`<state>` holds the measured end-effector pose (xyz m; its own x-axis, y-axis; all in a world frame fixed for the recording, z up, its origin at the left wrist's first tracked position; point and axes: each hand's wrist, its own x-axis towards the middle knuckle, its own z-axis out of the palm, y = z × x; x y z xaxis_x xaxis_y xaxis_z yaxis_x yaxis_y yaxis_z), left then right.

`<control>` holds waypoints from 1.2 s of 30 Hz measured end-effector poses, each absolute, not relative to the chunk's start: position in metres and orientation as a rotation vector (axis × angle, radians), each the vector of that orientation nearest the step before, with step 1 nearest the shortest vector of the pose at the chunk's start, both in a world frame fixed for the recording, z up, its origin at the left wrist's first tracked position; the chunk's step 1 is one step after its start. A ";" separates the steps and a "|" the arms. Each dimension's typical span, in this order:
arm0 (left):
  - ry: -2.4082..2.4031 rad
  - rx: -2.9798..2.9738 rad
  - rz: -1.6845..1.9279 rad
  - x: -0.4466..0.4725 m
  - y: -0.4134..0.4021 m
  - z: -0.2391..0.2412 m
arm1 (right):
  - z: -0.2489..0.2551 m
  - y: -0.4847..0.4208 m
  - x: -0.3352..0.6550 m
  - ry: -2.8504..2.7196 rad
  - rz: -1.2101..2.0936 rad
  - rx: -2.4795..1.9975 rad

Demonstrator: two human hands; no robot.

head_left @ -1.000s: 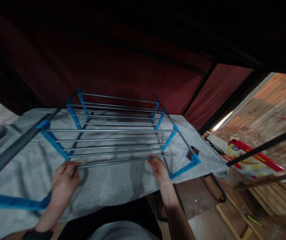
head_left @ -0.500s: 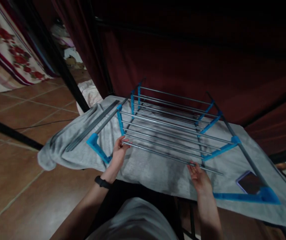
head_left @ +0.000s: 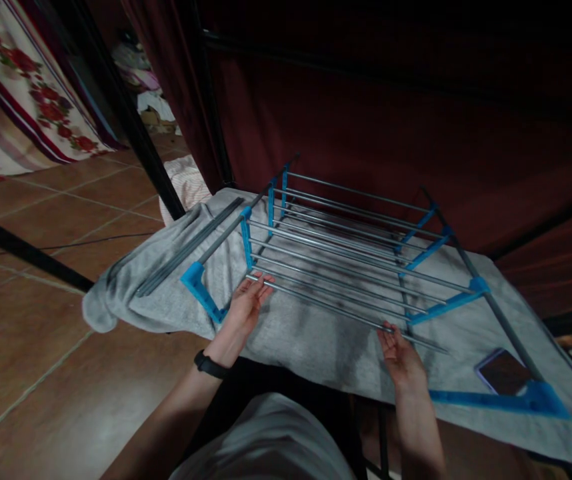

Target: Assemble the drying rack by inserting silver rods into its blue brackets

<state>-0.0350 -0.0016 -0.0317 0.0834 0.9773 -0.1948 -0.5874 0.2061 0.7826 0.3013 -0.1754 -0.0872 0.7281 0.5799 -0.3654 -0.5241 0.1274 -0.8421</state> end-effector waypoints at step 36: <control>0.455 2.002 1.190 0.071 -0.059 0.085 | -0.023 -0.152 0.201 -0.136 1.585 -0.718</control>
